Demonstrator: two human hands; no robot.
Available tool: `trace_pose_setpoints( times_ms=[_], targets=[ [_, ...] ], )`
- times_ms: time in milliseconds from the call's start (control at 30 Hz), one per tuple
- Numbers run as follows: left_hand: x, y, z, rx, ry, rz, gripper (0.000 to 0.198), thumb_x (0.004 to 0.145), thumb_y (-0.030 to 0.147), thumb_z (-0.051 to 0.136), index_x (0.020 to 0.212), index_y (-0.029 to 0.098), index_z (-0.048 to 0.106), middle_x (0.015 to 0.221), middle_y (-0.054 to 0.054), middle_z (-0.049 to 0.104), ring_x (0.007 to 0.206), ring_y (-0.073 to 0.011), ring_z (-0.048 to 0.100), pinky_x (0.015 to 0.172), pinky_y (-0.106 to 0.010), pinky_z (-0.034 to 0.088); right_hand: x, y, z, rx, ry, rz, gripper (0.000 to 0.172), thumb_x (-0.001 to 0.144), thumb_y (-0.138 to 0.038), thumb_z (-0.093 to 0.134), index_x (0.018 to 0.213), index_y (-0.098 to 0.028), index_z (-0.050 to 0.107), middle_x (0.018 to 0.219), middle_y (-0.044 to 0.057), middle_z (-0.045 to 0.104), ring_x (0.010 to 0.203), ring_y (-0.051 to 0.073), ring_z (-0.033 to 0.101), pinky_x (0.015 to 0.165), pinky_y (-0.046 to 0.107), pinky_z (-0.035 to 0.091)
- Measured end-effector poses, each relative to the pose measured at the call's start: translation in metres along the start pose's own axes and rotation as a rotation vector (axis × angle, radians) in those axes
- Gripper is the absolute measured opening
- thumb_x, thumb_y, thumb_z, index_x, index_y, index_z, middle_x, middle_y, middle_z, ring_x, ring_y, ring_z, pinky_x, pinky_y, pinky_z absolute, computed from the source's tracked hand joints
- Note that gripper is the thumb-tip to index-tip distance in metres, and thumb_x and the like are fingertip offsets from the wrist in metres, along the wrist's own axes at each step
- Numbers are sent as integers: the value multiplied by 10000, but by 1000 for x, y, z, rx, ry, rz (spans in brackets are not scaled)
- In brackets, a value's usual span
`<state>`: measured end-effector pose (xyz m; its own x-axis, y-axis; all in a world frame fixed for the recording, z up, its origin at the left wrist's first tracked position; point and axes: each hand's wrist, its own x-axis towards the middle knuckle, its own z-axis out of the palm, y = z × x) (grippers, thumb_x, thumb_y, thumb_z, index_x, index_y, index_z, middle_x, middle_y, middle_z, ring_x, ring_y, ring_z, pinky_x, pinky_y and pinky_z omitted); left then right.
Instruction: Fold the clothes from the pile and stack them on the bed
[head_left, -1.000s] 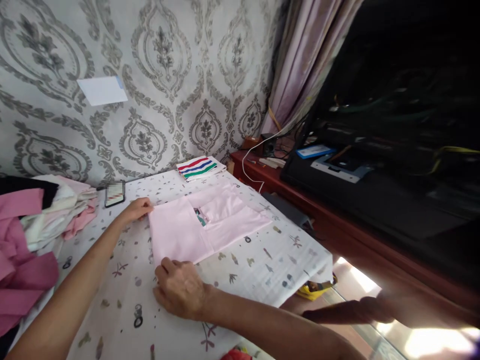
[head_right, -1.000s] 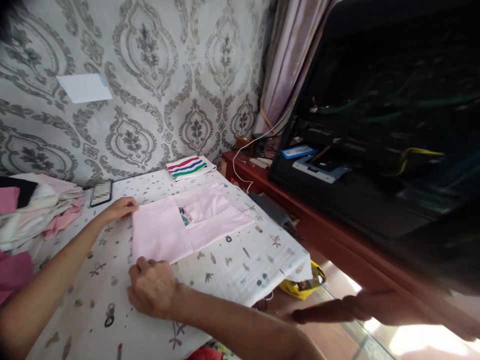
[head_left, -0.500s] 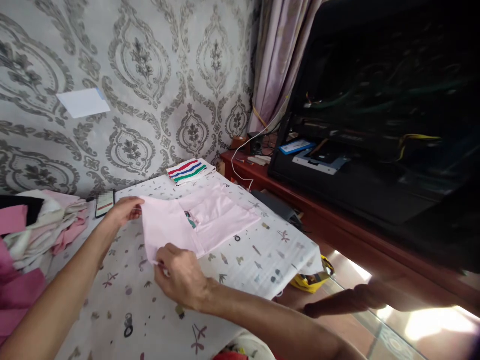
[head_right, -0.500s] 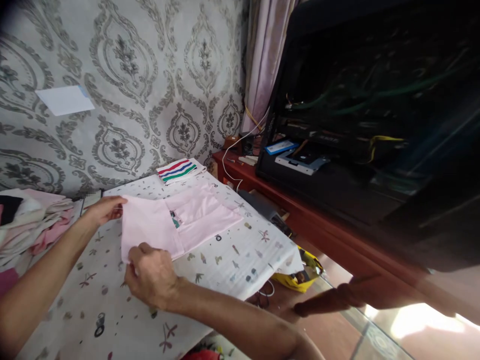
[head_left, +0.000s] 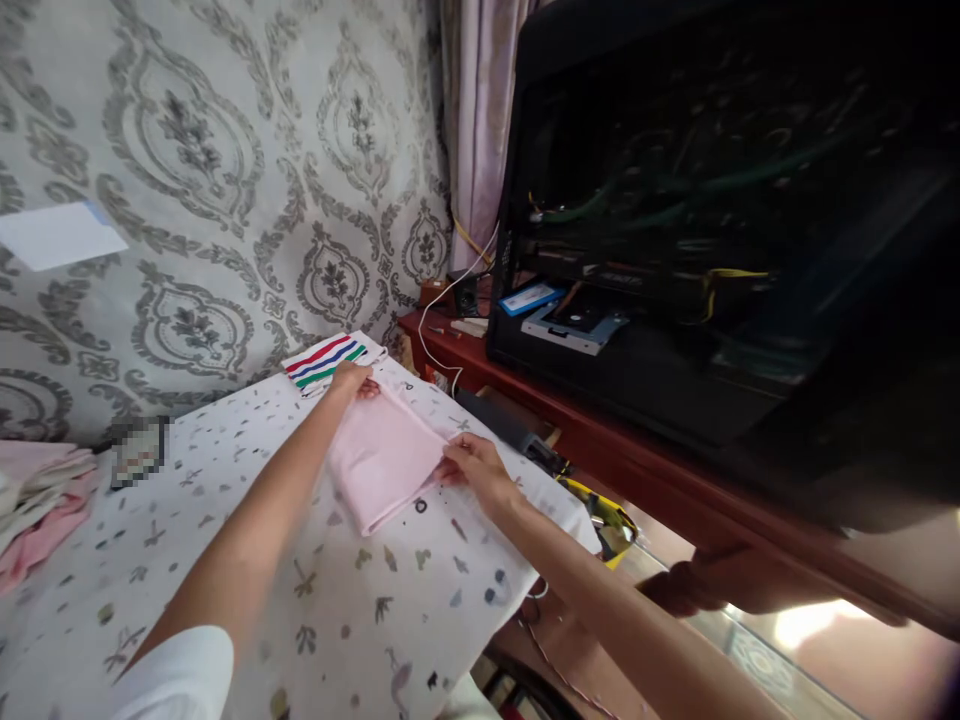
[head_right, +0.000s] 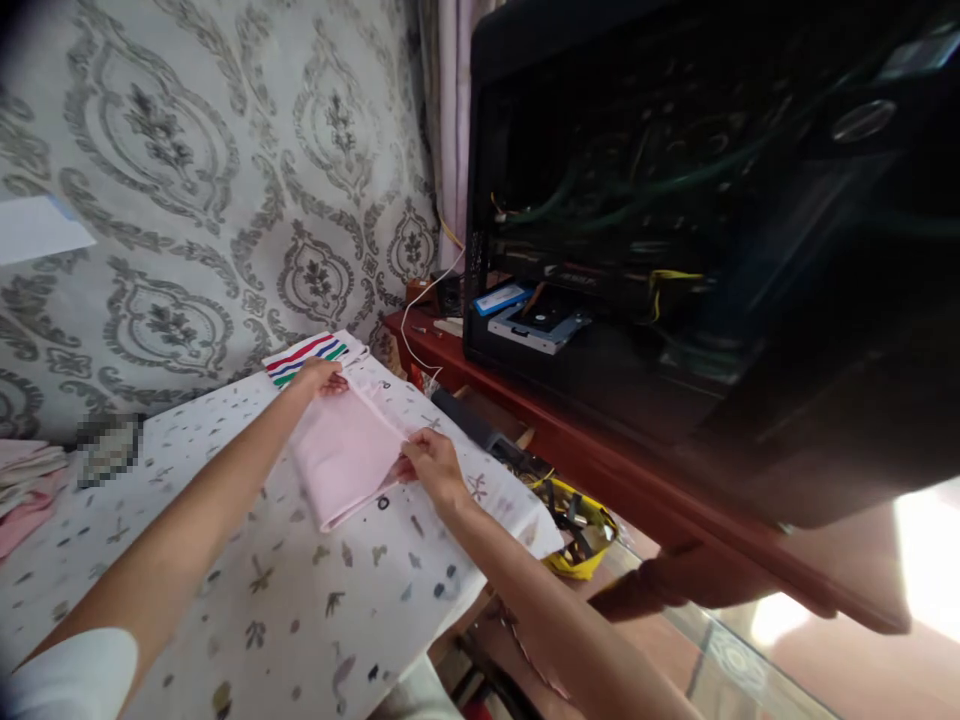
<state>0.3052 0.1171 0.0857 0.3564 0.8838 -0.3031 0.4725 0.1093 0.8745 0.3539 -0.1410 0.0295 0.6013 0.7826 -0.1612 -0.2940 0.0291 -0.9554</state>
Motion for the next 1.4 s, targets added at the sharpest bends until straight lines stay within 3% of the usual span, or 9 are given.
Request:
trace_pose_setpoints(
  times_ms=[300,467,600,733,933,1033,1133,1267,1400],
  targets=[
    [16,-9,41,24,-120,-18,360,950,364,623,1234,145,596,1209,-108,630,1016,-222,649,860,-422,572,16,6,-28,83,51,193,215,802,-115,638,635,-192,527,550,17,677,509,132,676,464,177,526],
    [-1,-31,39,9,-150,197,140,916,260,592,982,138,614,916,-91,706,885,-192,699,854,-335,559,18,1,-32,53,69,232,232,845,-89,584,638,-184,541,544,6,668,460,119,647,446,186,529],
    [-34,-66,20,148,-215,465,224,842,307,637,1035,192,642,1179,-89,700,1169,-249,627,1081,-411,438,19,1,-34,14,31,245,224,824,-98,594,626,-188,543,559,17,677,455,117,632,448,190,524],
    [-74,-95,13,724,-333,775,575,941,495,483,1418,173,479,1585,-154,380,1494,-284,293,1233,-482,176,18,4,-40,-10,25,229,168,771,-159,647,632,-185,557,596,45,690,490,128,634,481,208,520],
    [-106,-105,22,950,-460,815,734,989,624,309,1581,197,232,1666,-117,150,1548,-225,106,1252,-452,48,17,1,-53,-555,25,-34,110,808,-291,579,823,-188,615,587,7,633,488,152,576,505,258,450],
    [-112,-107,26,951,-403,874,735,984,641,322,1561,186,302,1641,-130,246,1531,-263,189,1242,-486,101,35,-10,-30,-1057,-69,-375,352,868,-301,542,1192,-184,614,764,48,709,725,225,672,694,327,508],
    [-118,-113,33,924,-352,995,603,997,595,360,1416,202,543,1452,-120,563,1397,-291,449,1180,-479,280,71,-11,23,-1221,-475,-646,444,945,-295,454,1365,-187,552,1300,140,658,1225,256,585,1029,396,440],
    [-128,-118,42,954,-288,1044,538,964,559,488,1292,161,638,1271,-133,681,1229,-302,585,1106,-466,385,128,9,96,-1351,-934,-638,541,1020,-406,354,1511,-187,425,1610,105,346,1511,233,242,1230,466,169],
    [-141,-118,48,969,-335,1143,627,996,566,403,1489,180,436,1530,-105,477,1456,-257,352,1239,-484,144,179,29,131,-1433,-963,-619,575,1039,-478,282,1562,-246,334,1654,70,219,1539,246,137,1232,540,83]
  ],
)
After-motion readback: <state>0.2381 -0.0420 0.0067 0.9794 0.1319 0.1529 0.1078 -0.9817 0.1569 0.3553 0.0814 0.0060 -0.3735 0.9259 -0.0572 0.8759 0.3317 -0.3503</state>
